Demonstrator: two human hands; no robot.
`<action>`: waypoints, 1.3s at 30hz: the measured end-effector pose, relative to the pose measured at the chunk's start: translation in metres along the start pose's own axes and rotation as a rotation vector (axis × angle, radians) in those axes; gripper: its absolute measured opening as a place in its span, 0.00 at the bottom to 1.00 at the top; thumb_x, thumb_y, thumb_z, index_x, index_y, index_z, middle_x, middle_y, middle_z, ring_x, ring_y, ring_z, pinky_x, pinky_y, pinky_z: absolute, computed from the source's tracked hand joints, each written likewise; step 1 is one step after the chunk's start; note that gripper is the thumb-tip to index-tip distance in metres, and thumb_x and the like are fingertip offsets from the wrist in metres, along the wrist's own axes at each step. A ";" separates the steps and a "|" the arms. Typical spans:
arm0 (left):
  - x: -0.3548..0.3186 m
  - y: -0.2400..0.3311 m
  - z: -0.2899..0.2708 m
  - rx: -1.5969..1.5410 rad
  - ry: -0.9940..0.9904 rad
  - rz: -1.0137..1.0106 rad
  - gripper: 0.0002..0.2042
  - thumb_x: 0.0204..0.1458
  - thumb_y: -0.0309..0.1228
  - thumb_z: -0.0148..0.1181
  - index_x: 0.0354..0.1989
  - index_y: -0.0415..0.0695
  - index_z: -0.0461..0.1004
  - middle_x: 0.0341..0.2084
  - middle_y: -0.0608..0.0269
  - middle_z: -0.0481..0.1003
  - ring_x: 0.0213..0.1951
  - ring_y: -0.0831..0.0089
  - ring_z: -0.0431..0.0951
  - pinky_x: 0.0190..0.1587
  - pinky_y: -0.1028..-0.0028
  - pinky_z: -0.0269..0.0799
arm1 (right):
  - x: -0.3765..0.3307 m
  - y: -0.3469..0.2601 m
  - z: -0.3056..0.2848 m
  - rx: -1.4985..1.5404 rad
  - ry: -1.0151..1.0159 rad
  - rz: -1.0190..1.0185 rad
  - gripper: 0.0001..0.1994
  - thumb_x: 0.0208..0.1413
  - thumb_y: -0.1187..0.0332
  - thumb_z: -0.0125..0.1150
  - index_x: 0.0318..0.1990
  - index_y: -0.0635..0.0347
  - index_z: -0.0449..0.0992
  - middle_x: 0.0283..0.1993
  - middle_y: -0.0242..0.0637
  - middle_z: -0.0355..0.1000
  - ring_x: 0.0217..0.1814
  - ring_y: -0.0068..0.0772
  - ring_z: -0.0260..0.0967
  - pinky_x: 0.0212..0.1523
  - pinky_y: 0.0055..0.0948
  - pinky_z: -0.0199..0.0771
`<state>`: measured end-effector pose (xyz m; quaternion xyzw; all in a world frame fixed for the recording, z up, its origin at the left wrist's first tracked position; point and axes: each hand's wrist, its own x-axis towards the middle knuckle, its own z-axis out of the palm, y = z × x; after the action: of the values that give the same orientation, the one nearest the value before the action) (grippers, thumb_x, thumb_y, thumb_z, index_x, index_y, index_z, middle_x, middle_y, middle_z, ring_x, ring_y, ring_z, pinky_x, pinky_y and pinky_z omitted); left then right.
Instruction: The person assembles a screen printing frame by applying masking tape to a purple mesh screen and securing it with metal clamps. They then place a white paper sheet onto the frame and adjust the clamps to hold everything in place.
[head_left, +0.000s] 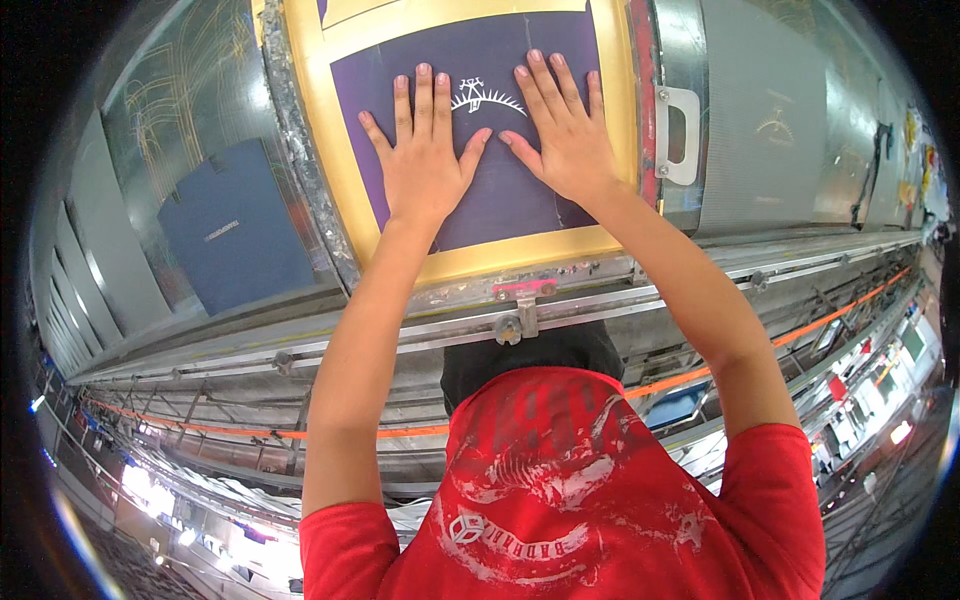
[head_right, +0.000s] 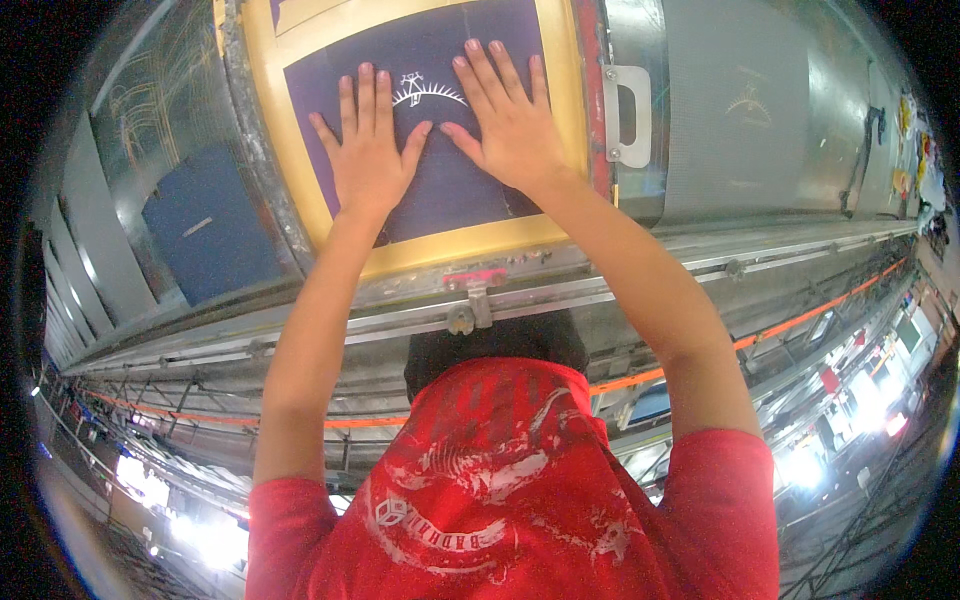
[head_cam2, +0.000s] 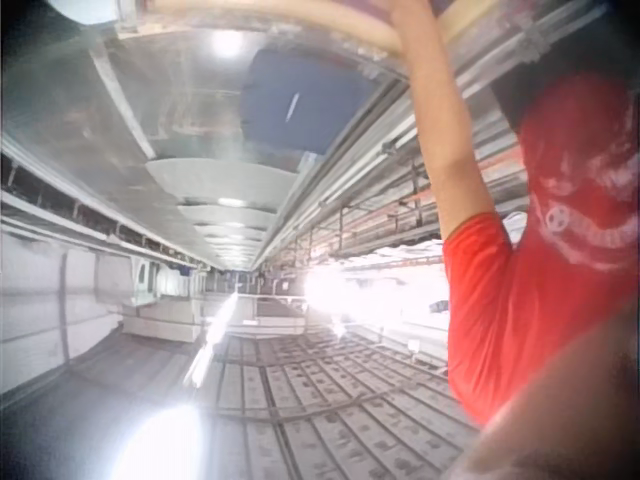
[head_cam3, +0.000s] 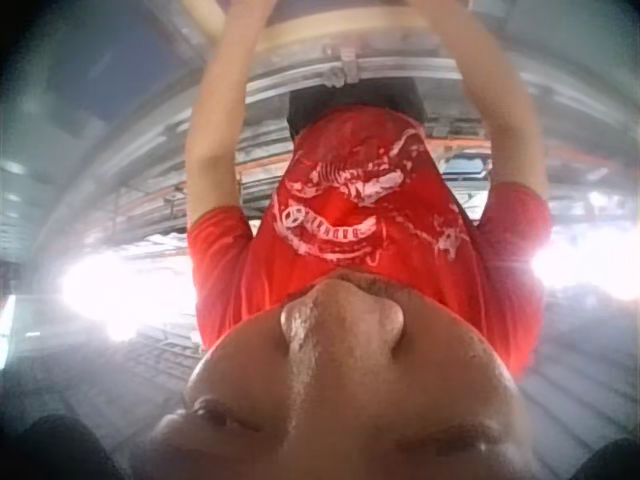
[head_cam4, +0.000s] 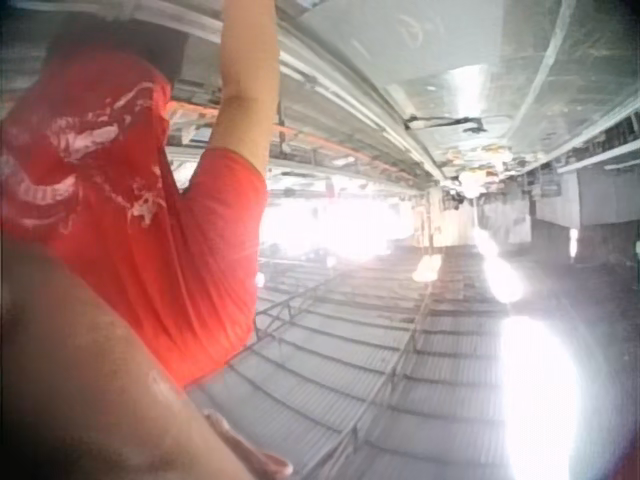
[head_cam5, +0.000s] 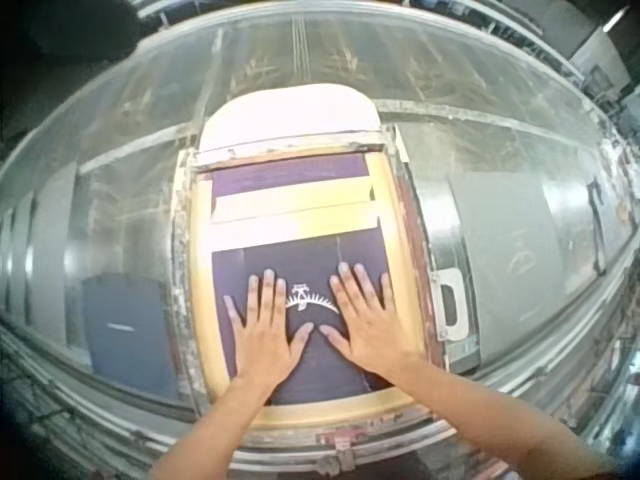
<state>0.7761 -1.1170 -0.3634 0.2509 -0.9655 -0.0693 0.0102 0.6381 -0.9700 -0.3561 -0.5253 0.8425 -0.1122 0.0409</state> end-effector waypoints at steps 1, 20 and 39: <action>0.000 0.001 -0.001 0.003 -0.004 -0.003 0.38 0.57 0.60 0.45 0.71 0.49 0.53 0.71 0.64 0.49 0.72 0.59 0.46 0.67 0.35 0.33 | 0.000 0.000 0.000 0.007 -0.006 0.006 0.37 0.57 0.46 0.54 0.70 0.54 0.55 0.75 0.37 0.47 0.77 0.41 0.42 0.72 0.56 0.39; -0.012 -0.005 -0.009 -0.289 0.193 -0.111 0.44 0.50 0.60 0.56 0.70 0.43 0.53 0.71 0.42 0.44 0.72 0.49 0.43 0.66 0.37 0.35 | 0.002 0.017 -0.018 0.220 0.138 -0.001 0.32 0.51 0.56 0.65 0.64 0.54 0.65 0.68 0.43 0.60 0.70 0.43 0.57 0.67 0.45 0.56; -0.037 0.022 -0.004 -0.103 -0.026 -0.105 0.38 0.43 0.68 0.54 0.67 0.75 0.60 0.71 0.40 0.42 0.71 0.42 0.41 0.61 0.26 0.30 | -0.052 0.108 -0.062 0.794 0.164 0.762 0.17 0.59 0.62 0.62 0.50 0.64 0.76 0.41 0.32 0.75 0.43 0.20 0.69 0.46 0.22 0.67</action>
<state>0.7984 -1.0807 -0.3558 0.2997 -0.9461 -0.1223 0.0069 0.5554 -0.8689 -0.3233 -0.1172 0.8663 -0.4389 0.2077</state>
